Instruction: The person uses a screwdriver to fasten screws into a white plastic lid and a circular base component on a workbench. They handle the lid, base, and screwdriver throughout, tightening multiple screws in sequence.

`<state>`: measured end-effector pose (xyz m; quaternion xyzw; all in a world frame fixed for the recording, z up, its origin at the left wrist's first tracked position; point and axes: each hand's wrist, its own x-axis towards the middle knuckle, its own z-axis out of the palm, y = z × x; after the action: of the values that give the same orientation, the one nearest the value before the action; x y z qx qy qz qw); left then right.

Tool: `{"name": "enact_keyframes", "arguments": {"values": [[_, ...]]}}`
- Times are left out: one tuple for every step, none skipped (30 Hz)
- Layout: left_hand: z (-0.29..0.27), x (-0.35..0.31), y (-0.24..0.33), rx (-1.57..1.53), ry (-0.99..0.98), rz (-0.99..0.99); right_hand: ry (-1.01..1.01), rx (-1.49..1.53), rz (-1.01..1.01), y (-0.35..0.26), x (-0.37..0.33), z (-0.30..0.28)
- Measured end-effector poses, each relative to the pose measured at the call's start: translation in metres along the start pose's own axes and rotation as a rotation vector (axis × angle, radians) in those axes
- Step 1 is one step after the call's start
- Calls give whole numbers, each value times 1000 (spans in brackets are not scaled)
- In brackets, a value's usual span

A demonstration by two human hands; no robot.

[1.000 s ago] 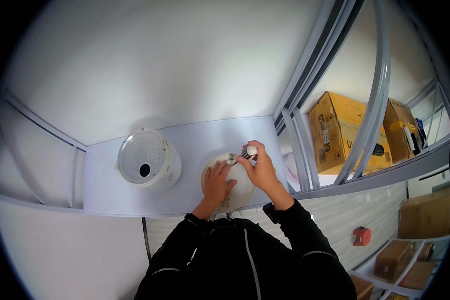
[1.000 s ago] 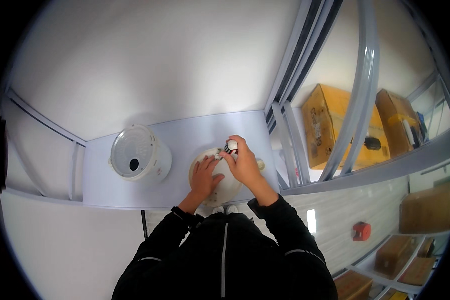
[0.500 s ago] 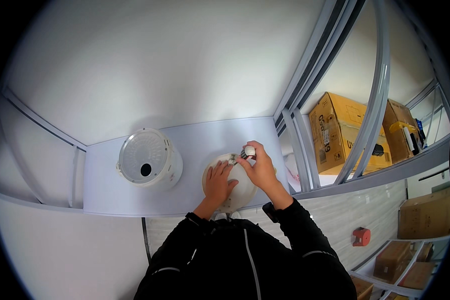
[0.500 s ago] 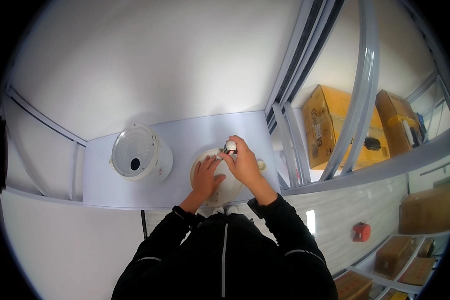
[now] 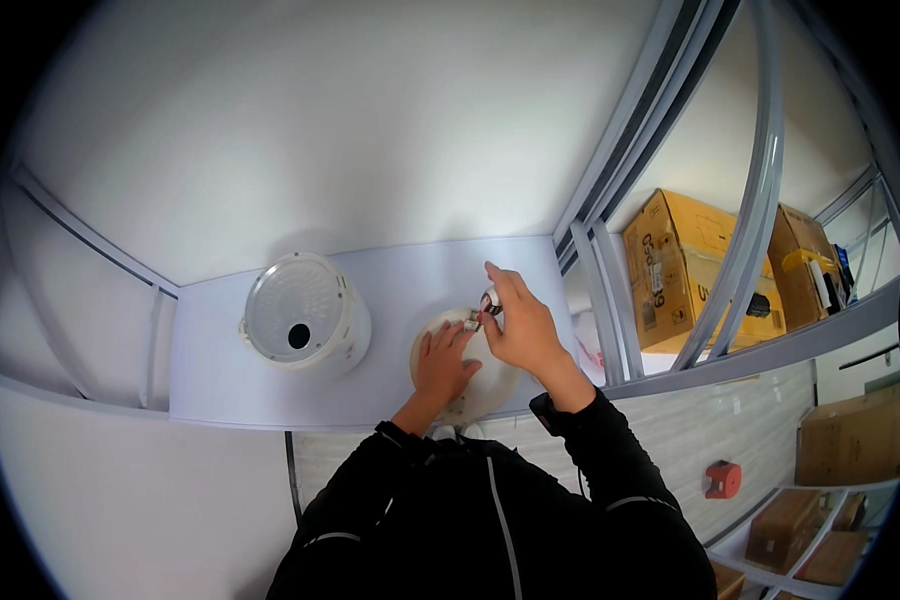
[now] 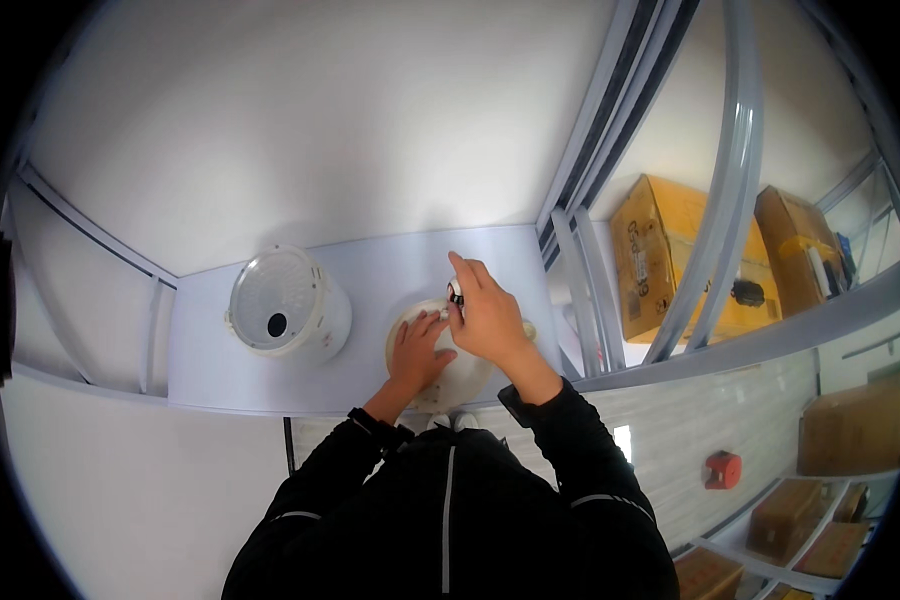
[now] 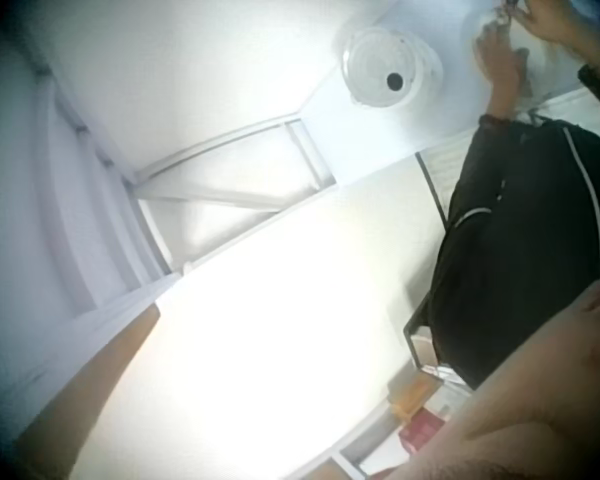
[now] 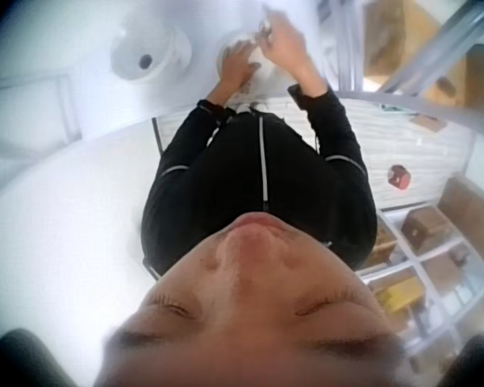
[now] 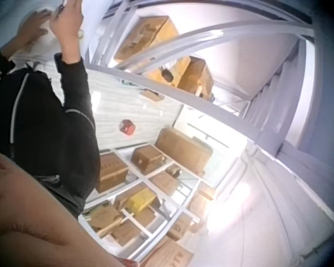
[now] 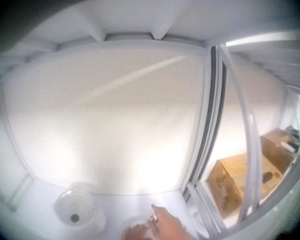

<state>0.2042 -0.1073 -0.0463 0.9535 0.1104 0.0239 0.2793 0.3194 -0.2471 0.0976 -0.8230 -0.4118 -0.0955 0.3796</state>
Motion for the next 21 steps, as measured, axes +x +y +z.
{"name": "enact_keyframes", "arguments": {"values": [[-1, 0, 1, 1, -4, 2, -28, -9, 7, 0, 0, -1], [-1, 0, 2, 3, -9, 4, -51, -64, 35, 0, 0, -3], [-2, 0, 3, 4, -14, 6, -74, -120, 63, 0, 1, -5], [-2, 0, 2, 5, -12, 11, -98, -173, 89, -3, 3, -6], [-1, 0, 1, 7, -9, 17, -137, -225, 188, -6, 5, -8], [0, 0, 0, 8, -7, 22, -175, -277, 288, -11, 7, -10], [0, 0, 0, 9, -12, 22, -214, -329, 387, -16, 10, -12], [0, 1, 0, 9, -16, 22, -228, -365, 406, -21, 11, -14], [-1, 1, -1, 10, -20, 21, -243, -402, 423, -26, 13, -17], [-1, 1, -1, 12, -16, 27, -256, -440, 442, -28, 13, -19], [-1, 1, -1, 14, -13, 33, -144, -407, 294, -24, 10, -17], [-2, 1, -1, 15, -9, 38, -33, -371, 147, -16, 5, -14], [-3, 1, 0, 8, -8, 44, 77, -336, 2, -8, 1, -11], [-4, 1, 2, 1, -7, 50, 34, -230, 16, -2, -1, -8], [-5, 1, 3, -7, -6, 57, -9, -124, 29, 3, -3, -4], [-5, 1, 3, -5, -6, 58, -53, -15, 41, 0, -2, -5], [-6, 2, 2, -4, -7, 60, -69, -92, 97, -4, -1, -6], [-6, 2, 2, -4, -8, 62, -86, -169, 153, -9, -1, -6], [-6, 2, 2, 2, -14, 61, -102, -246, 209, -18, 2, -9], [-6, 2, 2, 9, -20, 60, -179, -317, 271, -23, 3, -11], [-6, 2, 1, 15, -27, 59, -256, -388, 334, -28, 5, -13]]}}
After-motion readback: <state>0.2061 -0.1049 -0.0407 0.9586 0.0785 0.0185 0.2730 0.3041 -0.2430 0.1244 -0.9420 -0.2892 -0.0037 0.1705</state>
